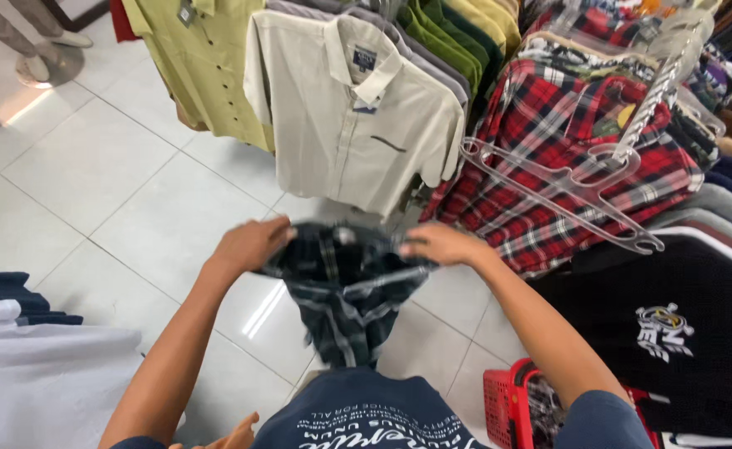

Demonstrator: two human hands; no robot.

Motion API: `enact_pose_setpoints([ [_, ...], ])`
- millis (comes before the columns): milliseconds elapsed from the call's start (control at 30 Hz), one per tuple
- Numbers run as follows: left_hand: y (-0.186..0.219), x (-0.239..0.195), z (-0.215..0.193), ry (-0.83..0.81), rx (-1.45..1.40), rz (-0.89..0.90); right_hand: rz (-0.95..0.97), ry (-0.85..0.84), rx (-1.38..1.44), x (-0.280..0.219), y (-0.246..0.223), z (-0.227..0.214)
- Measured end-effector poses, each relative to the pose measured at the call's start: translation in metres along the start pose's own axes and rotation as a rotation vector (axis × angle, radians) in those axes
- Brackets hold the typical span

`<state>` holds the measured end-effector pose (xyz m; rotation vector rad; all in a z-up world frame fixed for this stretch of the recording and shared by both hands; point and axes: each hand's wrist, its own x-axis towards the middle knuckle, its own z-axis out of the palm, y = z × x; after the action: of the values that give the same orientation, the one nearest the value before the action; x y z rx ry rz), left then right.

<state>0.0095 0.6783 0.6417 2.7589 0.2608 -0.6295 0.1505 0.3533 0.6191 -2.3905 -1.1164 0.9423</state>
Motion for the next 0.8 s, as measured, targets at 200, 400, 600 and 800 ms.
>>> enact_pose_setpoints([
  [200, -0.010, 0.032, 0.012, -0.274, -0.047, 0.209, 0.180, -0.348, 0.006, 0.013, -0.025, -0.031],
  [400, 0.015, 0.003, -0.076, 0.510, -0.223, 0.028, 0.128, 0.756, -0.059, 0.019, -0.080, -0.081],
  [600, 0.013, -0.017, -0.014, 0.692, -0.323, 0.321, -0.172, 0.714, -0.096, 0.029, -0.013, -0.007],
  [800, -0.017, -0.019, 0.016, -0.082, -0.271, 0.260, 0.162, -0.142, -0.057, 0.000, -0.046, -0.030],
])
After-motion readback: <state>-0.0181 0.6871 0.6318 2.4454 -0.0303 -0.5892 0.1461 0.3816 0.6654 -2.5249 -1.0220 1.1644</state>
